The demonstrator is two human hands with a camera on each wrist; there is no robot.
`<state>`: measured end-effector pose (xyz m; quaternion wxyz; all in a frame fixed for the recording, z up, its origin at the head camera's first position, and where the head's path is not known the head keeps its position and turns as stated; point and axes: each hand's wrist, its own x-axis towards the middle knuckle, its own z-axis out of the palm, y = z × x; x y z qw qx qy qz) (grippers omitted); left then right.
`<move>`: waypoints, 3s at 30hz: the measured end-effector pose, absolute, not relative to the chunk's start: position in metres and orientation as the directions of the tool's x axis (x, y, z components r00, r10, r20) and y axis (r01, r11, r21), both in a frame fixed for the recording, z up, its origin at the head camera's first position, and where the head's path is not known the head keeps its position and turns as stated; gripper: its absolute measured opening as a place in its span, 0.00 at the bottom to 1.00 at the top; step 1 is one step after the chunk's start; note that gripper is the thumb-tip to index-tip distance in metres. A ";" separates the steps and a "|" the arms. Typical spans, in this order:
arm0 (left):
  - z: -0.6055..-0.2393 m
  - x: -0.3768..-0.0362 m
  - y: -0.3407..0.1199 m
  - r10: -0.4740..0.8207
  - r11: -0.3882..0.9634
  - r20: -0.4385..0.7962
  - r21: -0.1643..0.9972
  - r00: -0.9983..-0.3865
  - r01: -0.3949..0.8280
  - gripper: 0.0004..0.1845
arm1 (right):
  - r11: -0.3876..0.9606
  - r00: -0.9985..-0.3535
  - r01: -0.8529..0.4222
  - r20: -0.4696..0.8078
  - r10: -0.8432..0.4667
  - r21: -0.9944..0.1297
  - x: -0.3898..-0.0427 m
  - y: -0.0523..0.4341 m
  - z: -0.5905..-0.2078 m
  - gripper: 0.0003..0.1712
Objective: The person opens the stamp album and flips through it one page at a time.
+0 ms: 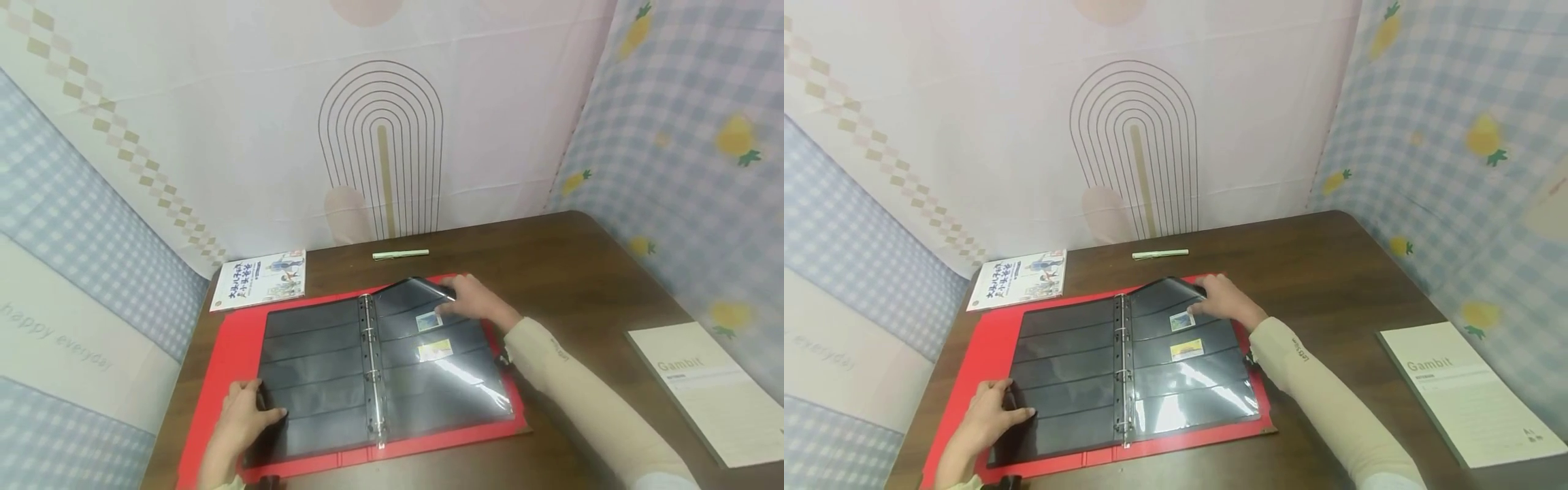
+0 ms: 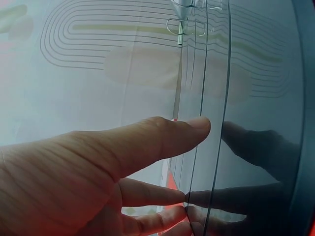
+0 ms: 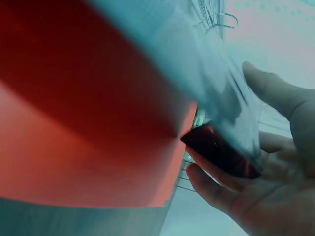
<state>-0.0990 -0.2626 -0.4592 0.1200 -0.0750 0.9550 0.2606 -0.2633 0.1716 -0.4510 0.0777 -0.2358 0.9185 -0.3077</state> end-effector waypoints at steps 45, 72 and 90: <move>-0.461 -0.099 -0.278 -0.081 0.779 -0.171 0.604 -0.982 -0.170 0.28 | 0.355 -0.941 -0.087 -0.040 -0.336 -0.931 -0.244 0.158 -0.408 0.35; -0.418 -0.098 -0.232 -0.126 0.780 -0.097 0.605 -0.987 -0.159 0.35 | 0.365 -0.831 -0.516 0.349 -0.433 -0.775 -0.234 0.140 -0.377 0.35; -0.396 -0.122 -0.147 -0.111 0.481 0.139 0.874 -0.984 0.069 0.29 | 0.339 -0.890 -0.420 0.310 -0.334 -0.842 -0.229 0.097 -0.364 0.39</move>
